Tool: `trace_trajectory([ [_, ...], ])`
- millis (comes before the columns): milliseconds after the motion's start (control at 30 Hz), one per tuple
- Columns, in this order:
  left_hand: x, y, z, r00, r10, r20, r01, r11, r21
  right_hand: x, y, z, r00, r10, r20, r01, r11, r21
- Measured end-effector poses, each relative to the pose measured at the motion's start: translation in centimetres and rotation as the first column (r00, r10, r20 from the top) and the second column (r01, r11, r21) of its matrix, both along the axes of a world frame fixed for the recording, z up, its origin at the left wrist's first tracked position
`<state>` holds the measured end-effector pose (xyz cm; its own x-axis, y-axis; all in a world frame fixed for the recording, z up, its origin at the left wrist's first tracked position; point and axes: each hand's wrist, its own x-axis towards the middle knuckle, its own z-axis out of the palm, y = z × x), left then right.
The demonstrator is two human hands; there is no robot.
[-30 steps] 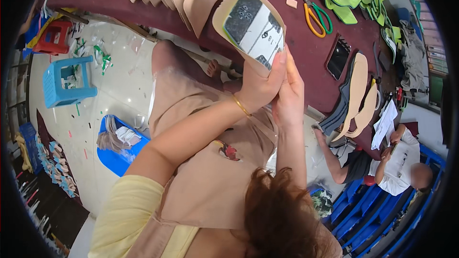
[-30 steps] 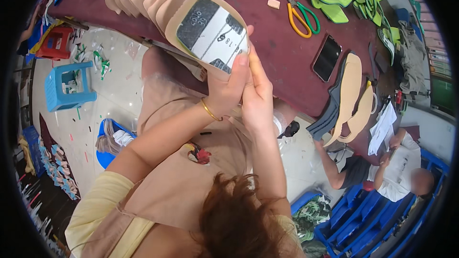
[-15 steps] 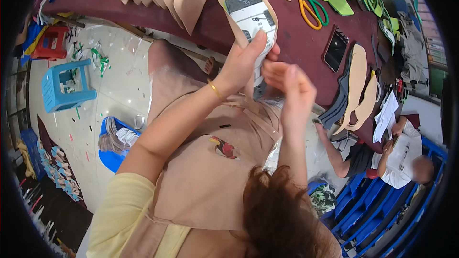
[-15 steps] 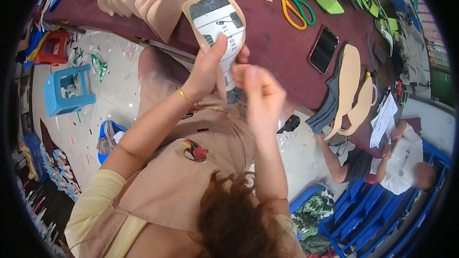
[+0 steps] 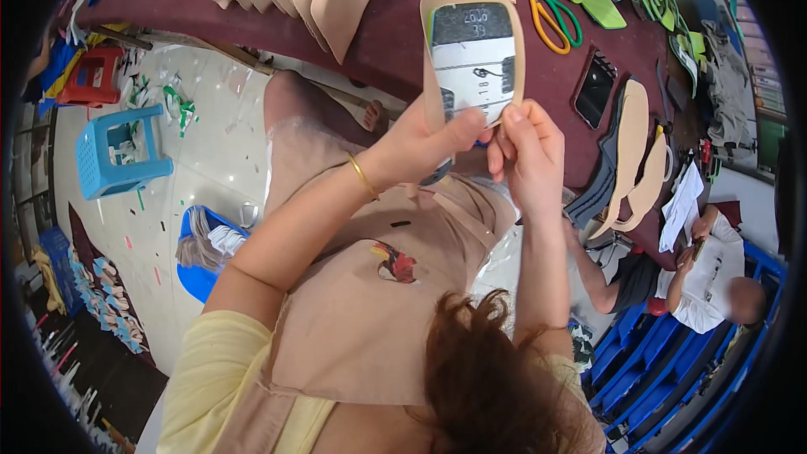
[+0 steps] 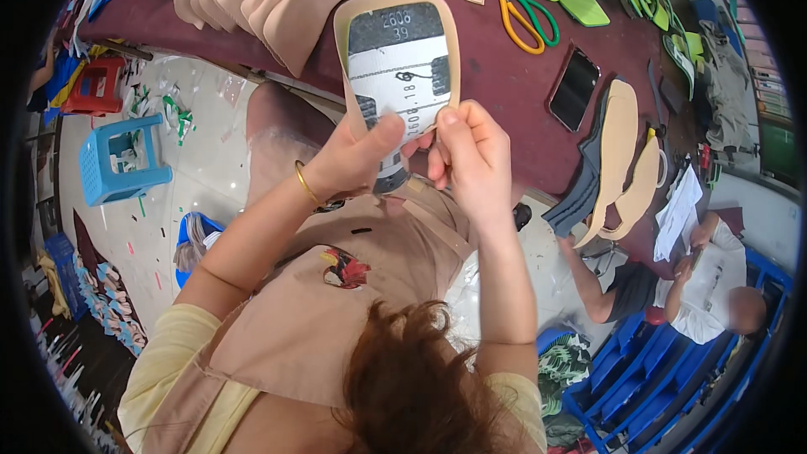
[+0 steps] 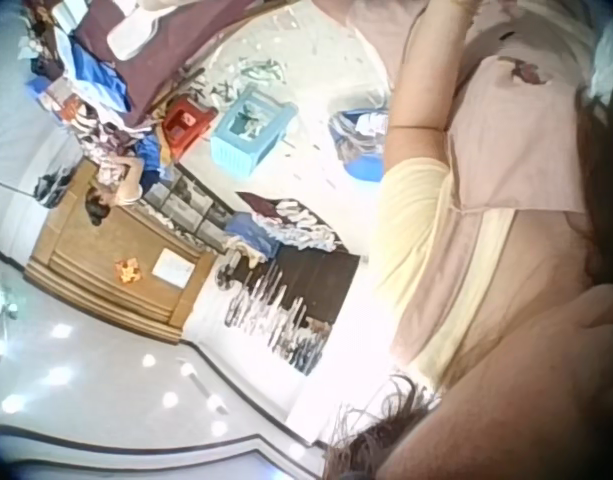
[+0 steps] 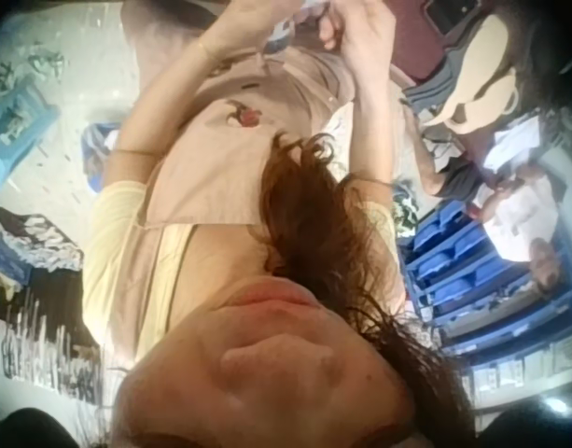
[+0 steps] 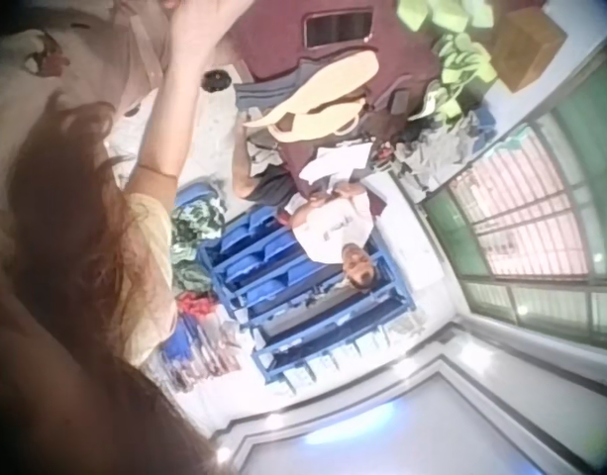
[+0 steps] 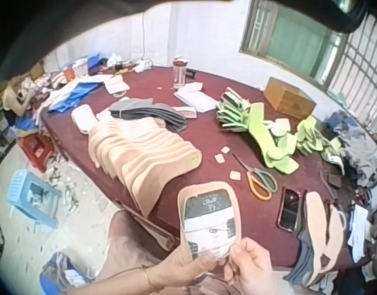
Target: Manually aligning, cutting, and assembling shoe components on a workstation.
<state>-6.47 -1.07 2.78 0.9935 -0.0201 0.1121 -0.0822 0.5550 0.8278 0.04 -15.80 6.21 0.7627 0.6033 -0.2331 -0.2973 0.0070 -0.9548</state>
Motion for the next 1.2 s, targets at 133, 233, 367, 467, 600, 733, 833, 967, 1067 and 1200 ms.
trace_trajectory([
  [133, 0.6, -2.2, 0.6, 0.975, 0.197, 0.105, -0.209, 0.971, 0.116, -1.9, 1.9, 0.2, 0.927, -0.271, 0.261, 0.307, 0.945, -0.11],
  [233, 1.2, -2.2, 0.3, 0.986, 0.166, -0.003, -0.164, 0.981, 0.106, -1.0, 2.0, -1.6, 0.846, -0.269, 0.461, 0.333, 0.941, -0.061],
  [367, 0.3, -0.6, -0.7, 0.996, 0.02, -0.092, -0.027, 0.996, -0.081, -1.9, 1.2, 0.0, 0.97, -0.107, 0.218, 0.118, 0.992, -0.041],
  [467, 0.1, -0.7, -0.2, 0.998, 0.048, -0.05, -0.047, 0.999, 0.018, 0.6, 0.8, 0.5, 0.976, -0.217, 0.024, 0.217, 0.976, 0.013],
  [600, -0.3, -0.6, -0.1, 0.998, 0.053, 0.018, -0.056, 0.972, 0.23, 1.2, 1.4, 1.9, 0.929, 0.056, 0.366, 0.09, 0.925, -0.37],
  [733, -0.2, -0.5, 1.0, 0.997, 0.026, 0.07, -0.04, 0.977, 0.208, 1.3, 1.7, 2.0, 0.706, 0.093, 0.702, 0.218, 0.915, -0.34],
  [833, -0.3, -1.2, 1.3, 0.999, 0.003, 0.032, -0.005, 0.999, 0.052, 0.1, 1.5, 1.8, 0.804, -0.039, 0.593, 0.239, 0.935, -0.262],
  [967, -0.1, -0.9, 0.1, 0.993, -0.113, 0.013, 0.114, 0.979, -0.17, -0.5, 0.6, 0.0, 0.967, -0.153, 0.206, 0.115, 0.976, 0.185],
  [1067, 0.2, -1.4, 0.6, 0.996, -0.067, 0.064, 0.074, 0.991, -0.11, 0.4, 0.7, 0.3, 0.98, -0.111, -0.162, 0.153, 0.951, 0.269],
  [1200, -0.3, -2.3, -1.3, 0.999, -0.037, 0.018, 0.037, 0.999, 0.004, -0.1, 1.0, 0.7, 0.993, -0.11, 0.03, 0.111, 0.993, -0.036],
])
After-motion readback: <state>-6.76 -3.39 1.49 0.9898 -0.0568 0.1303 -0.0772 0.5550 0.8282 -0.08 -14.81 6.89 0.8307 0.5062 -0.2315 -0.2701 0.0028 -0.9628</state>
